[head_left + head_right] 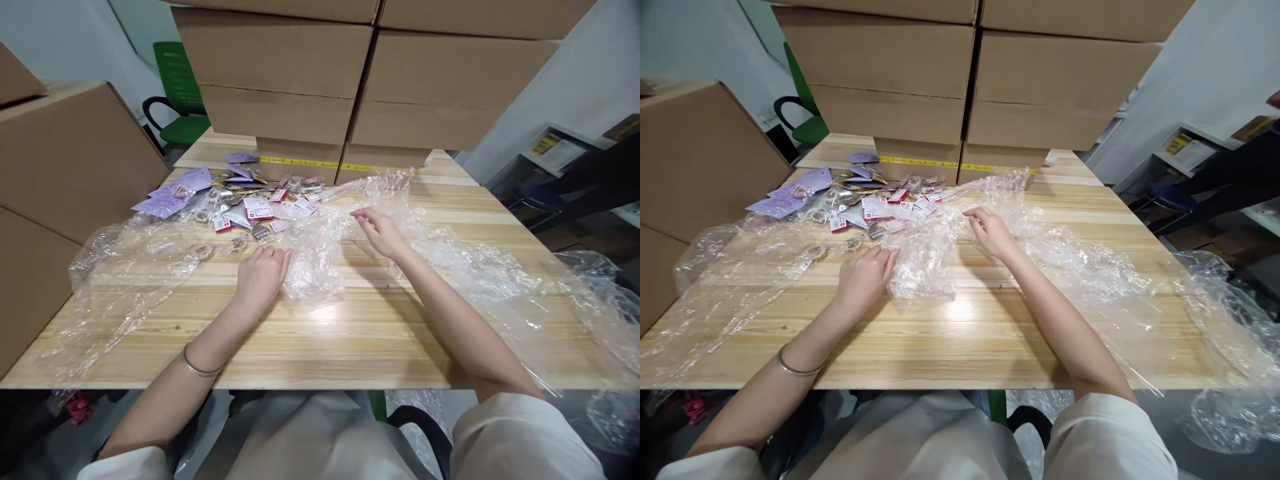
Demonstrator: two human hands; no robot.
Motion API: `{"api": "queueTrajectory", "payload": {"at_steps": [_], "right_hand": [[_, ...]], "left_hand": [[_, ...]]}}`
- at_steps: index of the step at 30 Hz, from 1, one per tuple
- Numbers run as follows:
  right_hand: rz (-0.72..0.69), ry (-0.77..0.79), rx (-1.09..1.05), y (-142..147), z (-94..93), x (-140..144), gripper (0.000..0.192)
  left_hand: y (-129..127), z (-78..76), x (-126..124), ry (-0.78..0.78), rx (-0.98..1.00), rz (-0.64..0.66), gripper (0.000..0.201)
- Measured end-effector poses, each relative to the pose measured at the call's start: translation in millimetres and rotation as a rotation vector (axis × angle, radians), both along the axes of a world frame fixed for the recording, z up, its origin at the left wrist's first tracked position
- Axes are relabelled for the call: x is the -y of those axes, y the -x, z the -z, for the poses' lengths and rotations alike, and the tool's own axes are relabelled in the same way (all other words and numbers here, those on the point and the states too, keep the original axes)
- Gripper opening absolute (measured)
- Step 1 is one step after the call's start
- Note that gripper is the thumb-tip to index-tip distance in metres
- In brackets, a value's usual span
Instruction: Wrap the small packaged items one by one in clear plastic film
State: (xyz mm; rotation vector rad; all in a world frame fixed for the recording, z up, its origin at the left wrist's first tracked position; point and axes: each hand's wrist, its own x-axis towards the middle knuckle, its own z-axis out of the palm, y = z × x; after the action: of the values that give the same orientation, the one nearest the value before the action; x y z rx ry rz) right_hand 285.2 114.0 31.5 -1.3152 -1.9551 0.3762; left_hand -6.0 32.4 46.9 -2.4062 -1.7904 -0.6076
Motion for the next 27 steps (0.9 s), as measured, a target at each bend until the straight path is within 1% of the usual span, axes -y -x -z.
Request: {"api": "queueTrajectory", "payload": {"at_steps": [2,4,6,7,8,9,11,12,13,14,15,16,17,18,20,21,22,23,25,26,27], "right_hand": [[-0.107,0.126,-0.135,5.1,-5.1,2.3,0.034],[-0.153,0.196,-0.220,9.8,-13.1,4.6,0.033],[-0.191,0.205,-0.248,16.4,-24.3,12.0,0.031],[-0.193,0.169,-0.255,21.5,-30.3,19.0,0.031],[-0.160,0.093,-0.264,28.1,-35.9,28.6,0.033],[-0.086,-0.018,-0.275,36.5,-40.5,40.8,0.037],[0.140,-0.327,-0.291,57.6,-45.7,70.3,0.045],[0.225,-0.471,-0.282,69.3,-46.5,85.9,0.049],[0.245,-0.605,-0.254,81.1,-46.8,100.7,0.055],[0.197,-0.663,-0.214,92.1,-47.3,113.4,0.063],[0.132,-0.660,-0.184,101.6,-48.6,123.6,0.070],[0.065,-0.610,-0.172,109.1,-51.3,130.6,0.075],[0.012,-0.518,-0.188,114.3,-55.3,134.5,0.076],[-0.021,-0.413,-0.228,117.0,-60.6,135.7,0.074],[-0.058,-0.217,-0.340,115.9,-72.8,132.6,0.059],[-0.080,-0.133,-0.397,113.0,-78.6,129.9,0.052],[-0.112,-0.050,-0.445,109.3,-83.8,127.4,0.047],[-0.148,0.028,-0.490,105.3,-88.0,125.5,0.045],[-0.196,0.166,-0.586,97.9,-93.8,124.1,0.046],[-0.204,0.226,-0.630,94.7,-95.8,124.6,0.047],[-0.206,0.276,-0.672,91.8,-97.6,125.6,0.048]], "left_hand": [[4.4,-16.0,4.1,-0.135,-0.029,-0.008,0.048],[9.7,-35.1,7.9,-0.239,-0.019,0.000,0.049],[14.7,-55.6,10.3,-0.334,0.017,0.033,0.049],[16.5,-65.6,11.0,-0.371,0.059,0.052,0.049],[17.4,-75.0,11.5,-0.391,0.130,0.066,0.050],[17.2,-83.6,11.9,-0.398,0.235,0.070,0.052],[12.7,-97.6,12.9,-0.354,0.499,0.064,0.052],[8.4,-103.0,13.8,-0.310,0.630,0.066,0.050],[2.9,-107.5,15.0,-0.257,0.744,0.084,0.049],[-3.5,-111.4,16.7,-0.199,0.835,0.121,0.048],[-10.3,-114.7,18.9,-0.134,0.899,0.180,0.048],[-16.9,-117.9,21.6,-0.067,0.938,0.252,0.049],[-23.0,-121.0,24.8,-0.008,0.953,0.330,0.049],[-28.0,-123.9,28.0,0.046,0.937,0.414,0.048],[-34.5,-128.7,33.7,0.102,0.852,0.555,0.042],[-36.2,-130.0,35.5,0.101,0.806,0.599,0.038],[-37.1,-130.2,36.4,0.085,0.770,0.619,0.036],[-37.6,-129.2,36.2,0.068,0.746,0.615,0.038],[-37.9,-124.0,33.2,0.041,0.739,0.561,0.047],[-37.6,-120.5,31.0,0.042,0.747,0.533,0.048],[-36.8,-117.0,28.7,0.052,0.766,0.514,0.044]]}}
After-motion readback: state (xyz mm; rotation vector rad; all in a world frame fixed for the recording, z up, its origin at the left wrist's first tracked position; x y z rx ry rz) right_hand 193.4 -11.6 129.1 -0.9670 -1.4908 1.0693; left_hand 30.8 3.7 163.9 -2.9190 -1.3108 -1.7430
